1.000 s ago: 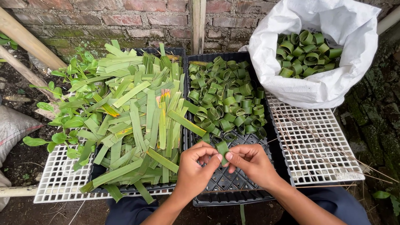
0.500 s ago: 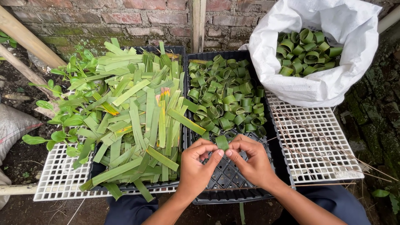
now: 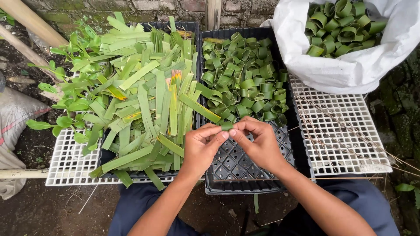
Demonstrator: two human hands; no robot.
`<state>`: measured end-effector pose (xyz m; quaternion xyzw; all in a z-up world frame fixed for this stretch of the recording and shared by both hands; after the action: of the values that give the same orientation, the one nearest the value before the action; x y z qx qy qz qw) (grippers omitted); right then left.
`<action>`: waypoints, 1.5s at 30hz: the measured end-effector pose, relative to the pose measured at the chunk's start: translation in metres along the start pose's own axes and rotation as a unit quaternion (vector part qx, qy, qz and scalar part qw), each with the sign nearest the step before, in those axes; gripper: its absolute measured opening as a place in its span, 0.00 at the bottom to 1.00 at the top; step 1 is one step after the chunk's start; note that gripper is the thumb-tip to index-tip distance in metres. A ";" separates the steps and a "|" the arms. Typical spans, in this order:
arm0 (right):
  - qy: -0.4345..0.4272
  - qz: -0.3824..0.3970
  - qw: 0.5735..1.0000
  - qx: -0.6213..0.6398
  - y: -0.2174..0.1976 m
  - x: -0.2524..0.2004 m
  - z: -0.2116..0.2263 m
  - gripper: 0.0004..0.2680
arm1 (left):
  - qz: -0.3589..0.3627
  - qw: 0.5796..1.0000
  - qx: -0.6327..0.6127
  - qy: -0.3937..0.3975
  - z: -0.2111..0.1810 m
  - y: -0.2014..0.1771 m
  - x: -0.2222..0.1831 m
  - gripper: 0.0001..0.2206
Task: Rolling long leaf strips into small circular bundles and threading them onto a thin wire or skewer.
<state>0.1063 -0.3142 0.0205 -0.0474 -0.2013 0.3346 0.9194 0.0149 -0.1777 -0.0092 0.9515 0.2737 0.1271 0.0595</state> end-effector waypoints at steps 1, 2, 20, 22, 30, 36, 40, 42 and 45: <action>-0.001 0.001 1.000 0.001 0.003 0.000 -0.008 0.03 | -0.001 1.000 0.001 0.001 -0.007 -0.003 0.004 0.06; 0.012 0.013 1.000 0.000 0.006 -0.001 -0.016 0.02 | -0.011 1.000 0.021 0.004 -0.013 -0.005 0.006 0.06; -0.091 0.234 0.943 -0.216 -0.027 -0.006 0.070 0.08 | -0.006 0.998 0.044 0.035 -0.046 -0.011 -0.015 0.10; -0.102 0.174 0.955 -0.215 -0.031 -0.004 0.082 0.06 | -0.007 0.999 0.034 0.031 -0.043 -0.006 -0.018 0.11; -0.147 0.046 0.952 -0.263 -0.019 -0.014 0.072 0.06 | -0.014 0.992 0.066 0.104 -0.041 0.007 -0.027 0.10; -0.150 0.027 0.947 -0.283 -0.016 -0.018 0.064 0.05 | -0.014 0.986 0.086 0.143 -0.045 0.009 -0.026 0.07; -0.148 0.005 0.944 -0.296 -0.014 -0.020 0.061 0.05 | -0.006 0.978 0.109 0.178 -0.056 0.012 -0.025 0.05; -0.153 -0.009 0.947 -0.283 -0.013 -0.021 0.060 0.03 | -0.033 0.970 0.138 0.199 -0.056 0.014 -0.026 0.05; -0.147 -0.004 0.952 -0.269 -0.014 -0.019 0.063 0.02 | -0.027 0.970 0.132 0.205 -0.058 0.015 -0.026 0.05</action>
<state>0.0760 -0.3399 0.0746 -0.2422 -0.4172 0.2675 0.8341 -0.0150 -0.2015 0.0437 0.8971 0.3198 0.2803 -0.1201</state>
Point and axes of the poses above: each hand's wrist, its own x-axis towards the middle knuckle, its own y-axis out of the palm, z = x × y, the point moved 1 cm from there along x, towards the middle knuckle, and after that the axes turned 1 degree about y, right-handed, at the moved point
